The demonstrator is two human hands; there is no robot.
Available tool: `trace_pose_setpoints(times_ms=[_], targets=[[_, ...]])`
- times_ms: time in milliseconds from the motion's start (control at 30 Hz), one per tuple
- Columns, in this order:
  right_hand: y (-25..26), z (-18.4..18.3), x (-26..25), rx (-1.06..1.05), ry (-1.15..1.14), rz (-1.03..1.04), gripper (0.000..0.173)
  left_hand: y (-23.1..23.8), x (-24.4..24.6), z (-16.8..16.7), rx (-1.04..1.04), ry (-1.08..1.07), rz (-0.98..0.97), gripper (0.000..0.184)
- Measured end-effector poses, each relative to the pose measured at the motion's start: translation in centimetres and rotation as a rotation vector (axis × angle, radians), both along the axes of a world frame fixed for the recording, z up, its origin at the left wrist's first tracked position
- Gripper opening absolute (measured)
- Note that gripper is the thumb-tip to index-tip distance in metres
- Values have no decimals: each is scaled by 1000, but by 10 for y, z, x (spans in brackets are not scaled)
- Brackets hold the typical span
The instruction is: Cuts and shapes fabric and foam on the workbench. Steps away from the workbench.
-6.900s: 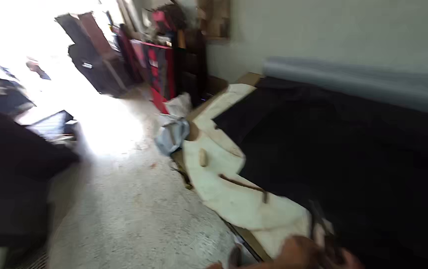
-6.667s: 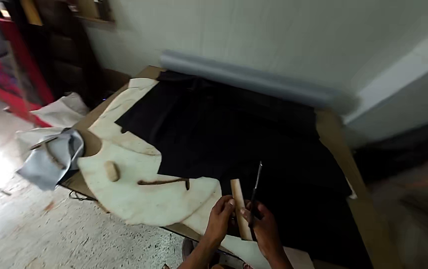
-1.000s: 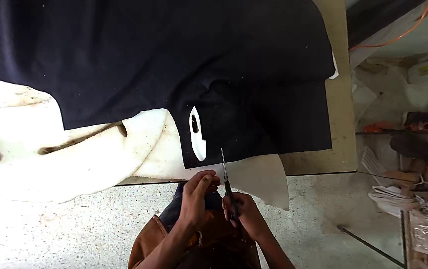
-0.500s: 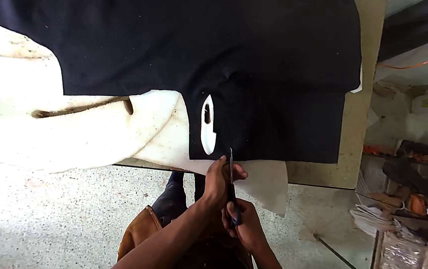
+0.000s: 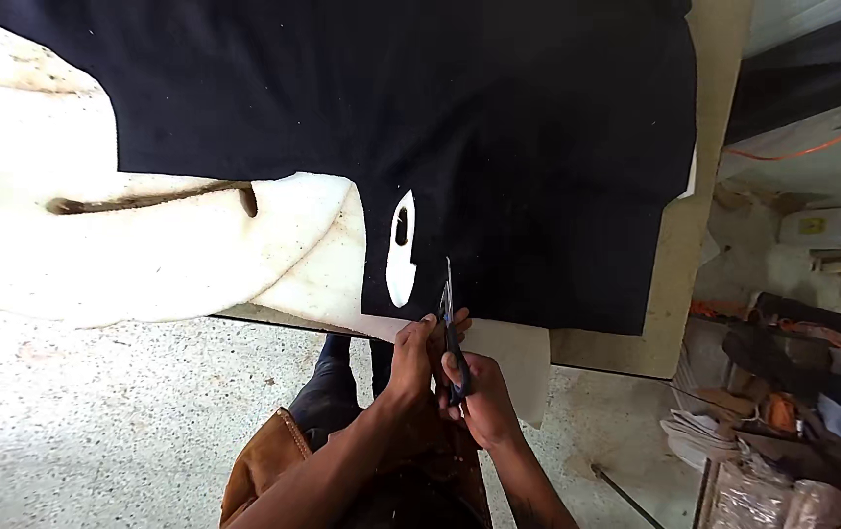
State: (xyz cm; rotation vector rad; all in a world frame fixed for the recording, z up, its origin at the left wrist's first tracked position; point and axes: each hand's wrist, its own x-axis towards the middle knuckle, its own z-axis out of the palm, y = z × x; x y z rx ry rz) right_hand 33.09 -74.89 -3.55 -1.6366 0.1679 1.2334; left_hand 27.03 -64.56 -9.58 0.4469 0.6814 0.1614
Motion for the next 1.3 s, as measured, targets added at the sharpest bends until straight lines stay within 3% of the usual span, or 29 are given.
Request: trace_pose_setpoints(times_ms=[367,567,733,900,1067,1300], targets=[[47,4,69,44,-103,98,49,-8,1,-5,83,132,74,50],[62,-3,95,66,-96,160,46,-6,4,-1,53,84,116,51],[84,-7,127,81,-96,229,57,-5,3,0,50,-4,118,50],[89,3,152,48,-130,321,46,-4,4,-1,43,-45,120,51],[101,-1,213,22,-115,572,52,-2,1,-2,69,-64,113,48],[128,5,294,-105,-155,990,44,1,-3,-2,73,-86,91,47]])
